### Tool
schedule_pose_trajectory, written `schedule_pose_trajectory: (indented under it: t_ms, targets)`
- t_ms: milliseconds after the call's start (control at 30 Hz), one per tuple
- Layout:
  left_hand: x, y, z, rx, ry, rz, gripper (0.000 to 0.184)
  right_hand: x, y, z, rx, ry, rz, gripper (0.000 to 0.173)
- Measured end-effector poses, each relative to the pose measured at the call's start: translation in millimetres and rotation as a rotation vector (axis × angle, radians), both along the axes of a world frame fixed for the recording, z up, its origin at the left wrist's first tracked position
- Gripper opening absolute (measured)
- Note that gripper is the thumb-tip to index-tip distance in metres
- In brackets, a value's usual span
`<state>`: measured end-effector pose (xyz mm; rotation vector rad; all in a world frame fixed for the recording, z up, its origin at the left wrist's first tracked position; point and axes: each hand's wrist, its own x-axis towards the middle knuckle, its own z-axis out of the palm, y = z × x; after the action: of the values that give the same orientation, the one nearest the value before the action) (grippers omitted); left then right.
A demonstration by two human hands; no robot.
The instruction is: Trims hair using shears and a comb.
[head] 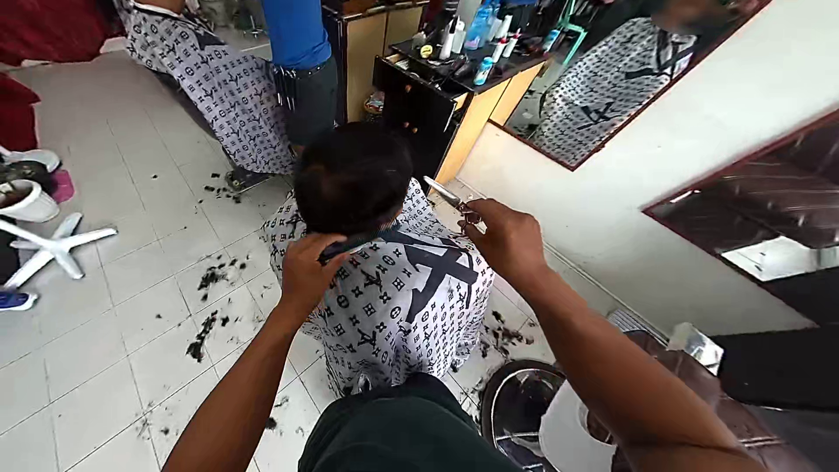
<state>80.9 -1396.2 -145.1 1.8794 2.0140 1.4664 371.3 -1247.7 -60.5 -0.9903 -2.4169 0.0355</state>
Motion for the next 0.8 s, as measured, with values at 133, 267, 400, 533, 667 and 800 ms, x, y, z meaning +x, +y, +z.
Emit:
schedule_pose_trajectory:
  t_ms: [133,267,400,533,667,800]
  targets:
    - [-9.9,1.8,16.4,0.175,0.174,0.057,0.02,-7.0,14.8,10.4,0.245,-0.177,0.064,0.016]
    - [-14.6,-1.5,36.9,0.241,0.24,0.071,0.02,-14.0,26.0,20.2,0.345,-0.288,0.127,0.016]
    - [-17.2,-2.4,48.9,0.309,0.288,0.092,0.019,-23.2,26.2,26.4,0.418,-0.331,0.125,0.011]
    - [-20.8,-0.6,51.0,0.378,0.365,0.082,0.016,-36.1,21.3,31.1,0.471,-0.323,0.138,0.009]
    - [-19.2,1.0,52.1,0.384,0.38,0.068,0.015,-48.0,13.0,32.4,0.475,-0.317,0.167,0.008]
    - [-19.9,1.9,53.1,0.385,0.378,0.057,0.015,-36.8,10.5,31.4,0.439,-0.29,0.207,0.012]
